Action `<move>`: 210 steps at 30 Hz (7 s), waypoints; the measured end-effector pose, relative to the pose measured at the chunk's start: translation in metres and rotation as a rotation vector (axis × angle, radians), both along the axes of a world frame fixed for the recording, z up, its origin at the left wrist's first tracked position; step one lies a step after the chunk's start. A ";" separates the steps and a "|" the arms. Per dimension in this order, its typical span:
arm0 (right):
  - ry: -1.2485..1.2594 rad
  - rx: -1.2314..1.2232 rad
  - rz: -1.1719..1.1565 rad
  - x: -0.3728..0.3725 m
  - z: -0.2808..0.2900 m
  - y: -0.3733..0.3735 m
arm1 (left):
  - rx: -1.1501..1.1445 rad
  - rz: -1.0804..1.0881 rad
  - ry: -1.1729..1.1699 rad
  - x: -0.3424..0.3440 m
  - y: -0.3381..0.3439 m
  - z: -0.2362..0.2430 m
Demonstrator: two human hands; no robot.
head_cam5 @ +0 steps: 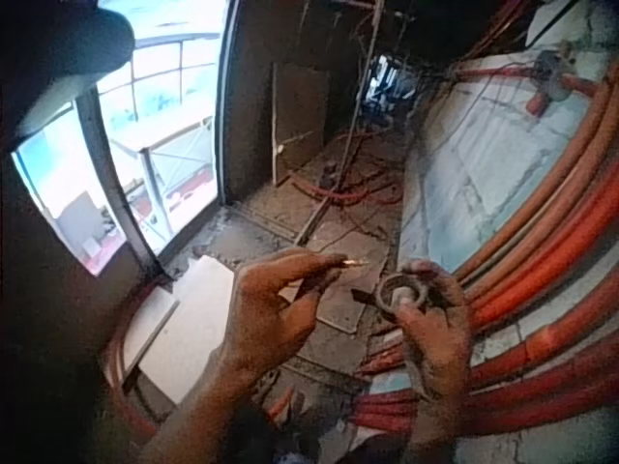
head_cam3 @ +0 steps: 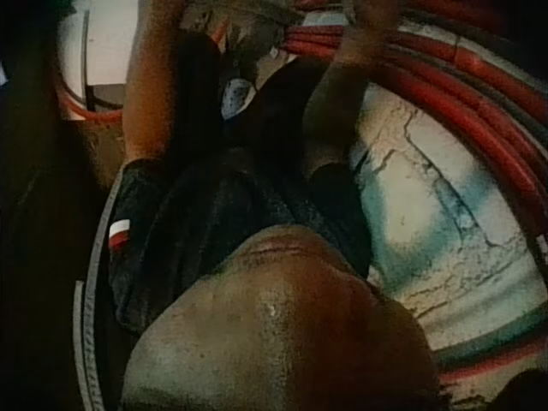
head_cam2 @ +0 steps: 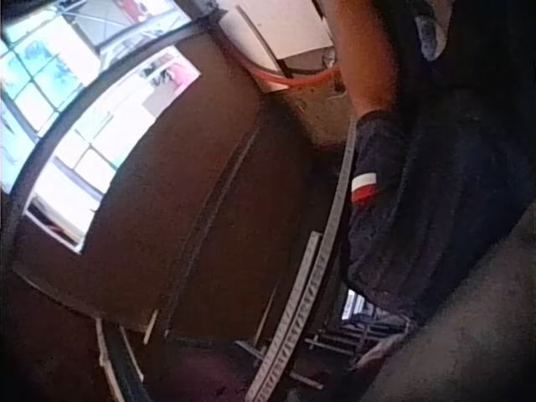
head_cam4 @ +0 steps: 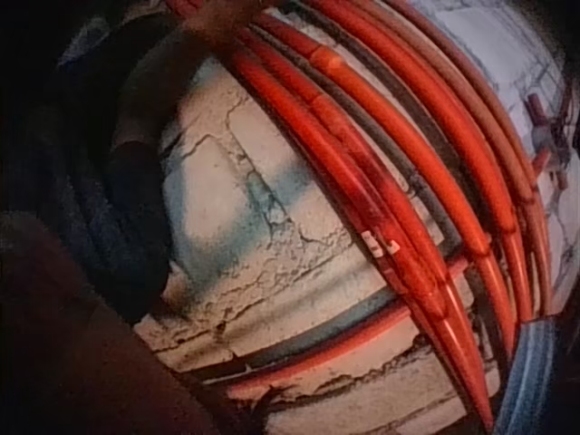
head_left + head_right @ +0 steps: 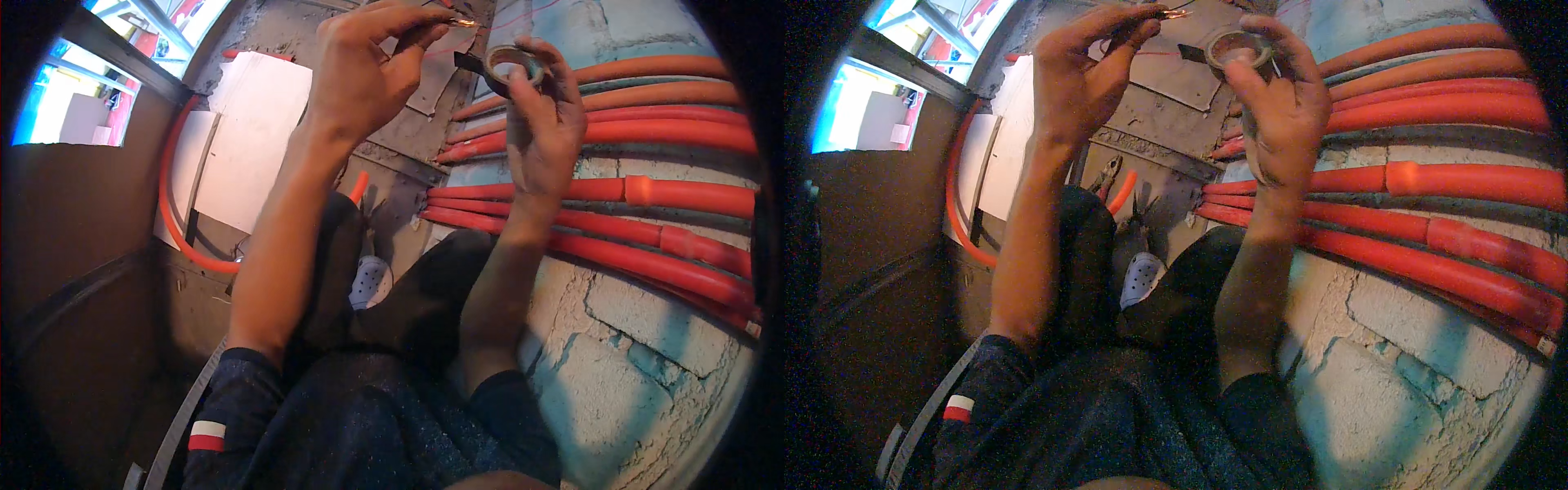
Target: The person feeds wires into an orange conduit and applies electrical tape to the ends of the wires to secure them. They then maneuver the conduit and the bundle of wires through a utility space.
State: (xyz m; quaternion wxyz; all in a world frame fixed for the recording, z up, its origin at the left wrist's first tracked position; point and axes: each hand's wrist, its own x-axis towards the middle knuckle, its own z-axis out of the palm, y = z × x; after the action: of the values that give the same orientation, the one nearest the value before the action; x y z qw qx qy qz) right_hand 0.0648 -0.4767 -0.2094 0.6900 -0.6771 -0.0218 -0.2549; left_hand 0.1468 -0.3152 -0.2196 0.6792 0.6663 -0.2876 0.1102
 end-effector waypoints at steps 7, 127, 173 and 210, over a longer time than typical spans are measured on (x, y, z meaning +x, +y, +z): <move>-0.157 0.218 0.276 -0.004 -0.003 -0.013 | 0.307 -0.151 -0.231 0.003 -0.005 -0.021; 0.033 -0.287 -0.126 0.013 -0.004 0.028 | -0.185 0.051 0.237 -0.003 -0.006 -0.002; -0.018 0.180 0.196 -0.003 0.000 -0.007 | 0.156 -0.354 0.250 -0.001 -0.007 -0.008; -0.249 -0.248 0.061 -0.013 -0.046 -0.038 | 0.273 -0.550 0.143 -0.005 -0.005 -0.011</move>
State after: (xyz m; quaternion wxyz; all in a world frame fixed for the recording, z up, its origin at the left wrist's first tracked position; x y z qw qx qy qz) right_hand 0.0515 -0.5145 -0.2549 0.6007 -0.7193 -0.1588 -0.3108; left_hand 0.1422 -0.3201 -0.2307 0.6063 0.6545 -0.4207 -0.1646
